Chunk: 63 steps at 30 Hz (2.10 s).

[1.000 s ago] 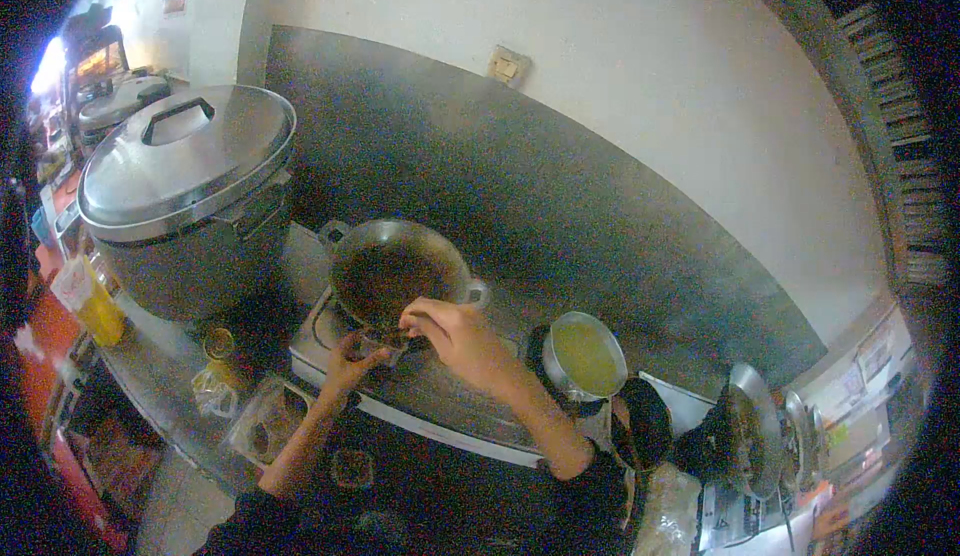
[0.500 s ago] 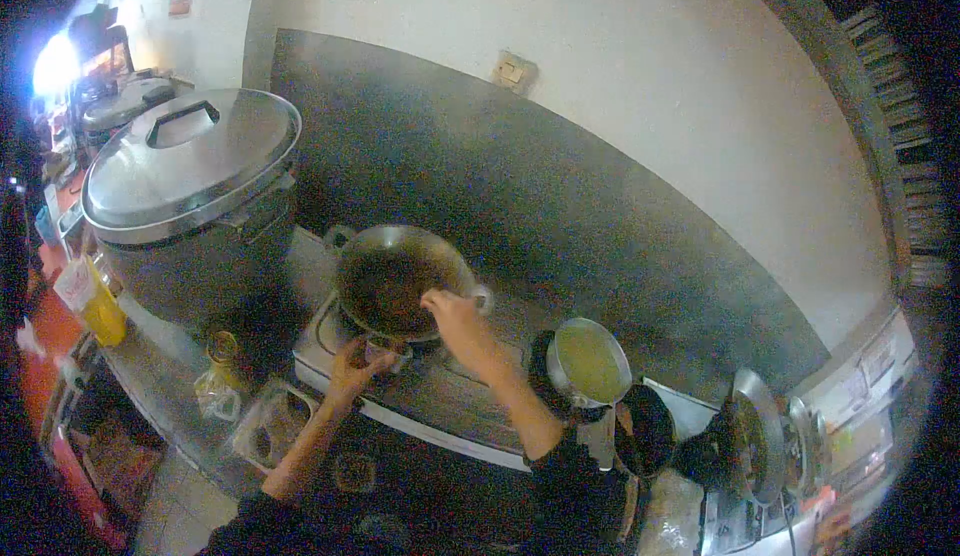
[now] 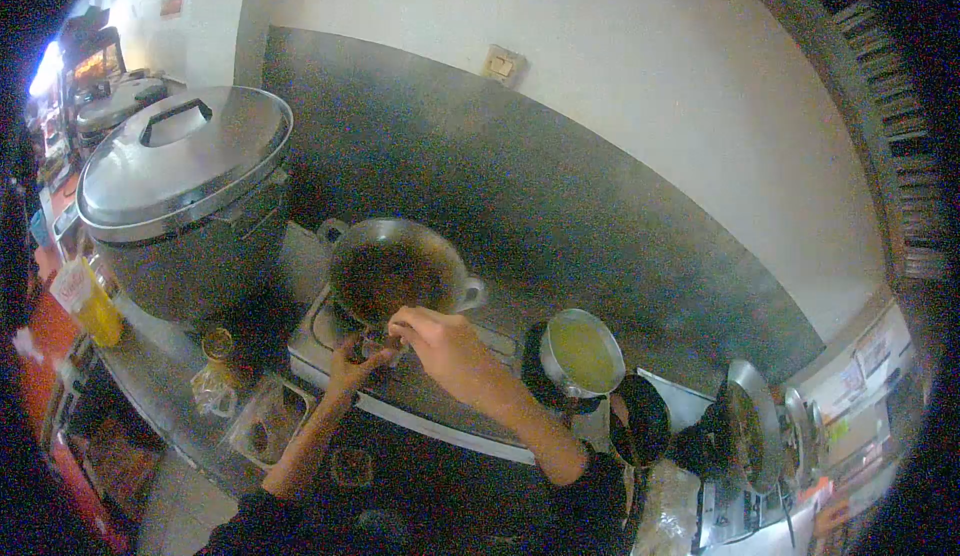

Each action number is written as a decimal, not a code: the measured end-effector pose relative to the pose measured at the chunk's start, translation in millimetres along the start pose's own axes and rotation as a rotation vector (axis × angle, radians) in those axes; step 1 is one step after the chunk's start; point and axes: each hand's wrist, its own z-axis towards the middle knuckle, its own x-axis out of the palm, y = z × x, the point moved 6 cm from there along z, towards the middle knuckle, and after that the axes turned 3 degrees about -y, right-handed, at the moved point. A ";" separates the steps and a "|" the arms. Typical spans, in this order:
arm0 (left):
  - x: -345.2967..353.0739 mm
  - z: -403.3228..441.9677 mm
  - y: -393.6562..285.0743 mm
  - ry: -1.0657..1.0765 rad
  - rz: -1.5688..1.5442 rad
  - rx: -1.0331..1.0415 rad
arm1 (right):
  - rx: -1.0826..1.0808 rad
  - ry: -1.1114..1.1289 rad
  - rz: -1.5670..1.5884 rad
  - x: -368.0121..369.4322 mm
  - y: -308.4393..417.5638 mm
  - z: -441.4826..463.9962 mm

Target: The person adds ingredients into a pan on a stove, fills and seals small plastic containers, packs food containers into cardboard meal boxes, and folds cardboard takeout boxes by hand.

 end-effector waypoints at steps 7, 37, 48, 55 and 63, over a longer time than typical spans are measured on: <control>-1.0 -4.4 -10.2 0.043 -0.070 0.014 | 0.113 -0.049 0.021 -6.5 -12.3 -0.2; -36.1 -101.7 -90.9 0.289 -0.139 0.356 | 0.155 -0.022 0.146 -15.1 72.8 -94.0; -69.6 -71.0 -65.8 0.098 -0.111 0.347 | 0.353 -0.447 0.121 1.8 -145.3 -2.2; -87.1 -72.1 -90.4 -0.084 0.176 0.449 | 0.464 -0.361 0.449 59.2 -190.1 -16.2; -90.2 -56.8 -110.4 -0.342 0.105 0.512 | 0.718 -0.613 1.012 68.8 -195.2 -60.1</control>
